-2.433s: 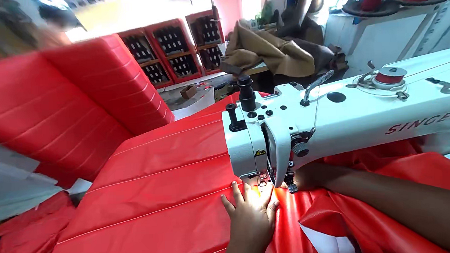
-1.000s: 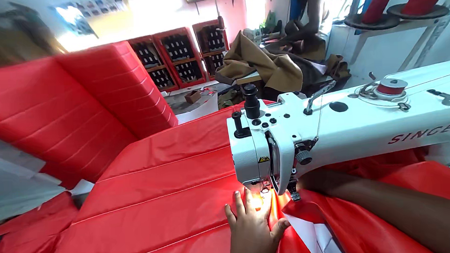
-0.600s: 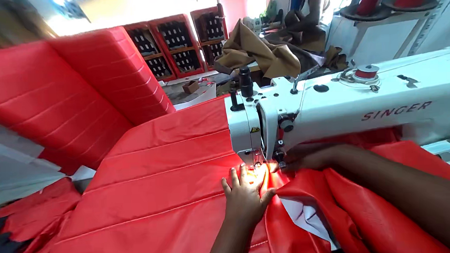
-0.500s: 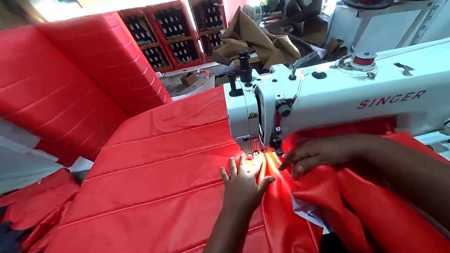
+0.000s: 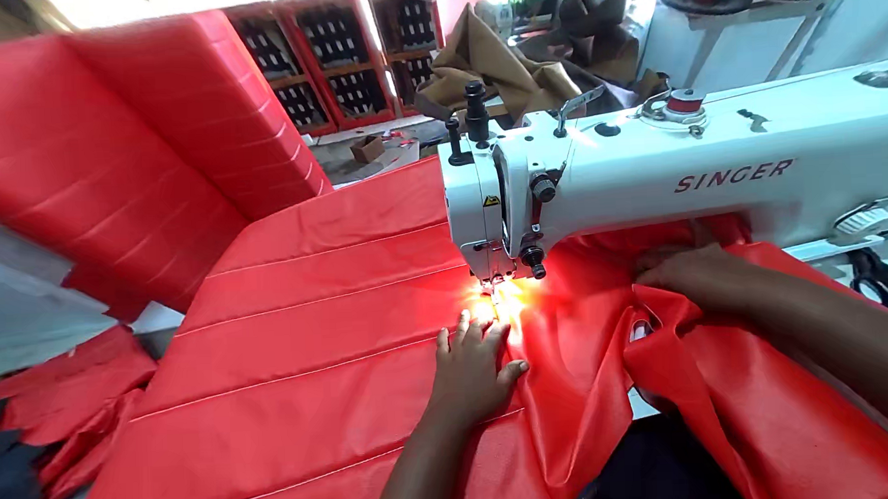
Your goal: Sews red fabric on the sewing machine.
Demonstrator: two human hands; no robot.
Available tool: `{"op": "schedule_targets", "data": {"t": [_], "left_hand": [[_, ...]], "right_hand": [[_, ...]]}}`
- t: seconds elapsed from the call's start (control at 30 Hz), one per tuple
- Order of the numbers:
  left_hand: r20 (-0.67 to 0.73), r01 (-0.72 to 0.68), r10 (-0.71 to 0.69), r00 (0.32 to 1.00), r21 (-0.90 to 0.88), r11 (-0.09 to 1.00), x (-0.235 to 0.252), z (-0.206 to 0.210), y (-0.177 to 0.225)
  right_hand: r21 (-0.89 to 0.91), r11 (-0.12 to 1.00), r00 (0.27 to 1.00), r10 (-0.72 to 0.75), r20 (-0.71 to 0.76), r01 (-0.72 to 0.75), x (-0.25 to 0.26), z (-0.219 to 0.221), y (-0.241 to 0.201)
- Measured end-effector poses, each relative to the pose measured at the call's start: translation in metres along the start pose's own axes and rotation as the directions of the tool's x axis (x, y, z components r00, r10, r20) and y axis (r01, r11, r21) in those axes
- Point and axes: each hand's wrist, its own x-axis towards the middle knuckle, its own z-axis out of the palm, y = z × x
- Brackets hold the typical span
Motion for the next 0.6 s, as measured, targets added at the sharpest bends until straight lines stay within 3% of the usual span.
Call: {"op": "schedule_targets", "data": {"t": [0.1, 0.17, 0.23, 0.3, 0.4, 0.5, 0.6], "left_hand": [[0.161, 0.127, -0.138, 0.977, 0.074, 0.989, 0.003, -0.012, 0.025], [0.213, 0.17, -0.196, 0.957, 0.134, 0.976, 0.005, -0.012, 0.037], [0.222, 0.19, -0.222, 0.949, 0.158, 0.969, 0.002, -0.009, 0.044], [0.219, 0.197, -0.229, 0.949, 0.159, 0.967, -0.001, -0.007, 0.044], [0.191, 0.19, -0.219, 0.957, 0.158, 0.969, -0.005, -0.006, 0.04], [0.126, 0.185, -0.201, 0.971, 0.127, 0.974, -0.006, -0.001, 0.036], [0.063, 0.148, -0.158, 0.985, 0.145, 0.978, -0.008, 0.005, 0.031]], "right_hand": [[-0.03, 0.989, 0.988, 0.143, 0.054, -0.142, -0.005, -0.022, -0.031], [-0.003, 0.98, 0.976, 0.2, -0.084, -0.201, -0.018, -0.038, -0.058], [0.008, 0.99, 0.957, 0.139, -0.255, -0.141, -0.026, -0.047, -0.092], [0.014, 0.997, 0.947, -0.062, -0.314, 0.07, -0.02, -0.043, -0.121], [0.213, 0.925, 0.941, -0.273, -0.201, 0.314, 0.021, -0.027, -0.146], [0.402, 0.868, 0.954, -0.296, -0.052, 0.291, 0.063, 0.004, -0.148], [0.436, 0.874, 0.969, -0.248, 0.019, 0.215, 0.071, 0.03, -0.141]]}}
